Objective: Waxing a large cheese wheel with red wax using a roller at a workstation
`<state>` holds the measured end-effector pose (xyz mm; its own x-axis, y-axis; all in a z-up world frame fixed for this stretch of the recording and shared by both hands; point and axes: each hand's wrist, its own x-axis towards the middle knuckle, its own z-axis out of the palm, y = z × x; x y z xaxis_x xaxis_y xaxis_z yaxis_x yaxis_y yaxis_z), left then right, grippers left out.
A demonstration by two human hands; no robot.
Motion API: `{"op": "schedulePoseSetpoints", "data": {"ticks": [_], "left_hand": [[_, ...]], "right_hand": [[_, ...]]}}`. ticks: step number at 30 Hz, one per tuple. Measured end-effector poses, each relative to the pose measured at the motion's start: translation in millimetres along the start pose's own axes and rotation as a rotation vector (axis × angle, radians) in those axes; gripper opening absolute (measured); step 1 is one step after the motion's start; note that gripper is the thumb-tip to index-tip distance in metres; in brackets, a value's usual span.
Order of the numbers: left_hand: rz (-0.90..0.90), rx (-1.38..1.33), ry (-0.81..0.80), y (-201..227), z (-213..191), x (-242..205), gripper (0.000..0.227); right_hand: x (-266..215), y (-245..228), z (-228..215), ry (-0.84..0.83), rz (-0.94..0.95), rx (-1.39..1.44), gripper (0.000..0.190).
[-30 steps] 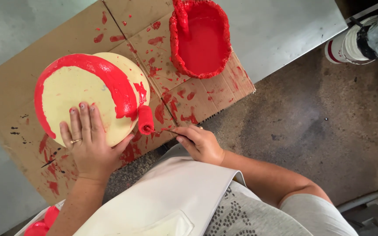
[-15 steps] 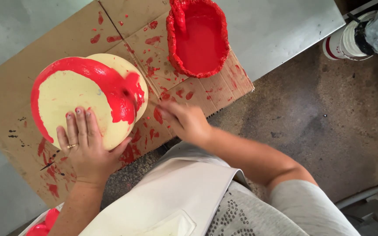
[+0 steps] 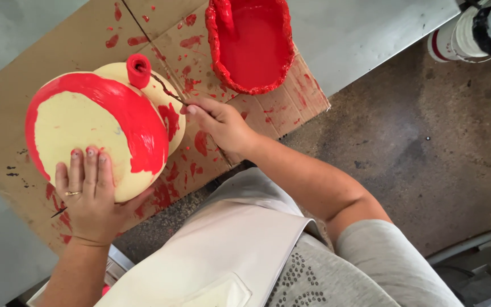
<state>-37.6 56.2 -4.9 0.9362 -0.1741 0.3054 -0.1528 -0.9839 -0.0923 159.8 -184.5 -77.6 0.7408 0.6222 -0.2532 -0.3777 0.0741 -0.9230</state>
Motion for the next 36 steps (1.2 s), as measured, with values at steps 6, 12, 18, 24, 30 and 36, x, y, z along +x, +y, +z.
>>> {"op": "schedulePoseSetpoints", "data": {"ticks": [6, 12, 18, 24, 30, 36], "left_hand": [[0.109, -0.098, 0.023, -19.1, 4.0, -11.1, 0.094], [0.087, -0.091, 0.033, -11.6, 0.3, -9.4, 0.107], [0.097, -0.087, 0.017, -12.7, 0.7, -9.2, 0.093], [-0.048, 0.043, -0.138, 12.7, -0.5, 0.3, 0.107], [-0.313, 0.100, -0.075, 63.4, -6.9, 35.5, 0.097], [-0.218, 0.120, -0.015, 45.7, 1.5, 17.7, 0.103]], "right_hand": [[-84.9, 21.7, -8.8, -0.079, -0.141, -0.500, 0.044], [-105.7, 3.7, -12.8, -0.150, -0.373, -0.534, 0.031], [-3.0, 3.0, -6.3, -0.080, -0.101, -0.255, 0.039], [-79.4, 7.0, -17.2, -0.077, -0.158, -0.556, 0.040], [-134.4, 24.6, -14.0, -0.171, -0.168, -0.610, 0.032], [-72.8, 0.3, -15.1, -0.110, -0.124, -0.523, 0.044]]}}
